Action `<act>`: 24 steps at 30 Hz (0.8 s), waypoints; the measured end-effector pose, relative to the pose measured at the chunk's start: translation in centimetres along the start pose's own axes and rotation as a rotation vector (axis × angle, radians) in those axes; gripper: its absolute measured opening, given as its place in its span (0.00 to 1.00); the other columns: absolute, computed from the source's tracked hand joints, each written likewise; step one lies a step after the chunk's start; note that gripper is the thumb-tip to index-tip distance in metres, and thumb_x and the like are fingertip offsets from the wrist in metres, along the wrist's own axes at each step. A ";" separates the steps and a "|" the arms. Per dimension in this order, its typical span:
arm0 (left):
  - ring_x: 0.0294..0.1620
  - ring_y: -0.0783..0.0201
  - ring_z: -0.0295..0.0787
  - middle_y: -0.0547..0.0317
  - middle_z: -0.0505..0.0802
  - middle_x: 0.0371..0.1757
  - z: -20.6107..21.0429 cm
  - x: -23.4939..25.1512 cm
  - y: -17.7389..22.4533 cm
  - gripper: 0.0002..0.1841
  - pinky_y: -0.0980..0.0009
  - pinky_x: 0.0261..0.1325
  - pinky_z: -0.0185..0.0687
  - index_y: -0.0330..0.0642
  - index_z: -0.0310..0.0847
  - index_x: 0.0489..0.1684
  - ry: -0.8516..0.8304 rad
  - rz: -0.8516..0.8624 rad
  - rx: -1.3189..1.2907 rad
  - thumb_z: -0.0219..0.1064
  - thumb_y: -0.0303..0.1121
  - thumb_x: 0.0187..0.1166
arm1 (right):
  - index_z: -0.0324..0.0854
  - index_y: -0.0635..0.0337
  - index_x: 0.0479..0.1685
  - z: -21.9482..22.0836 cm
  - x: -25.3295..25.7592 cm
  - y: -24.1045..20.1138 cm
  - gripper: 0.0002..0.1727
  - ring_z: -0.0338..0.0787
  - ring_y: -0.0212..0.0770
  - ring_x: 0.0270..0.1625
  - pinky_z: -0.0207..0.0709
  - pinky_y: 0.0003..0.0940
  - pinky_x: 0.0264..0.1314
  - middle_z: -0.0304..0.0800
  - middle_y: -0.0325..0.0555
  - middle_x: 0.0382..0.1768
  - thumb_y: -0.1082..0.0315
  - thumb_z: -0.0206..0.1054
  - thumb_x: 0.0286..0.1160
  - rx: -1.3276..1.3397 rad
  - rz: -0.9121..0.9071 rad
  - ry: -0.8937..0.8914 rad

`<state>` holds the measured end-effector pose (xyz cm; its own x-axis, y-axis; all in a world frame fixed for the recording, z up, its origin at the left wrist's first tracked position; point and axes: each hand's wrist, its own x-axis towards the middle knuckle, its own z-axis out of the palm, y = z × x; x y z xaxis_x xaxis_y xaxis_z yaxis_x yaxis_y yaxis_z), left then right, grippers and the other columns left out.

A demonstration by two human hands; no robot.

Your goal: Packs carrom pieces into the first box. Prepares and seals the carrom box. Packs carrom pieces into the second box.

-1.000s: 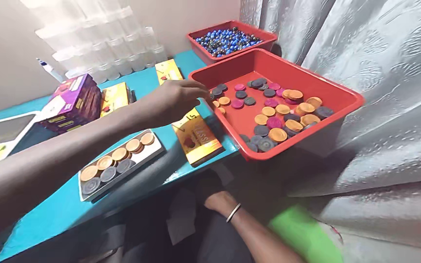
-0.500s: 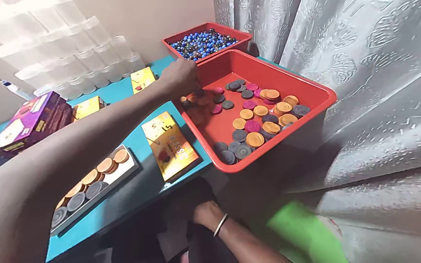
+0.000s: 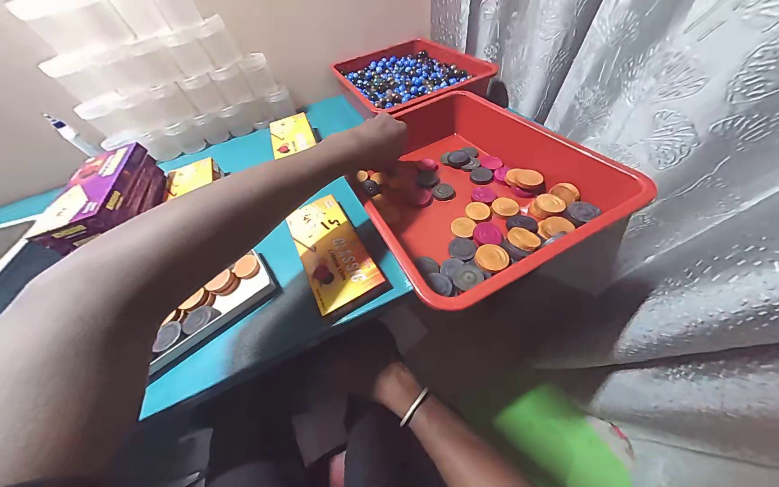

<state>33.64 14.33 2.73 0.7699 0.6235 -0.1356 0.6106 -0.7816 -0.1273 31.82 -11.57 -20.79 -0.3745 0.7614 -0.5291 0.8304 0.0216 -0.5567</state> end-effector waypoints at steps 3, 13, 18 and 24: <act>0.46 0.42 0.90 0.43 0.93 0.38 0.1 0.0 -0.2 0.09 0.39 0.54 0.79 0.34 0.91 0.33 -0.012 0.043 -0.012 0.71 0.32 0.77 | 0.82 0.69 0.69 0.3 -0.7 0.9 0.27 0.86 0.64 0.71 0.75 0.64 0.74 0.87 0.67 0.66 0.52 0.60 0.88 -0.026 -0.064 0.099; 0.25 0.58 0.83 0.62 0.84 0.21 1.4 -0.6 -5.1 0.14 0.50 0.24 0.77 0.51 0.82 0.17 0.339 0.217 0.027 0.82 0.45 0.52 | 0.79 0.70 0.74 -1.4 -2.5 0.1 0.29 0.78 0.65 0.80 0.66 0.63 0.82 0.82 0.68 0.74 0.53 0.60 0.88 0.045 0.156 0.043; 0.31 0.51 0.86 0.54 0.85 0.27 1.5 -1.0 -1.9 0.09 0.47 0.29 0.79 0.44 0.82 0.24 0.132 0.155 0.233 0.76 0.36 0.62 | 0.80 0.70 0.72 -1.5 -4.2 -0.5 0.24 0.82 0.63 0.76 0.70 0.59 0.79 0.84 0.67 0.71 0.60 0.60 0.88 0.020 0.257 0.158; 0.41 0.46 0.86 0.47 0.87 0.37 -1.7 -5.5 3.8 0.08 0.44 0.38 0.79 0.36 0.83 0.32 -0.148 0.021 0.283 0.71 0.31 0.76 | 0.80 0.51 0.77 -0.4 2.7 2.2 0.29 0.83 0.59 0.76 0.76 0.62 0.76 0.84 0.55 0.74 0.44 0.59 0.86 -0.189 -0.181 0.291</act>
<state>32.04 7.90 4.66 0.7335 0.6193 -0.2801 0.5032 -0.7718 -0.3886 32.83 -9.27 -23.20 -0.4118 0.8858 -0.2139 0.8332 0.2710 -0.4820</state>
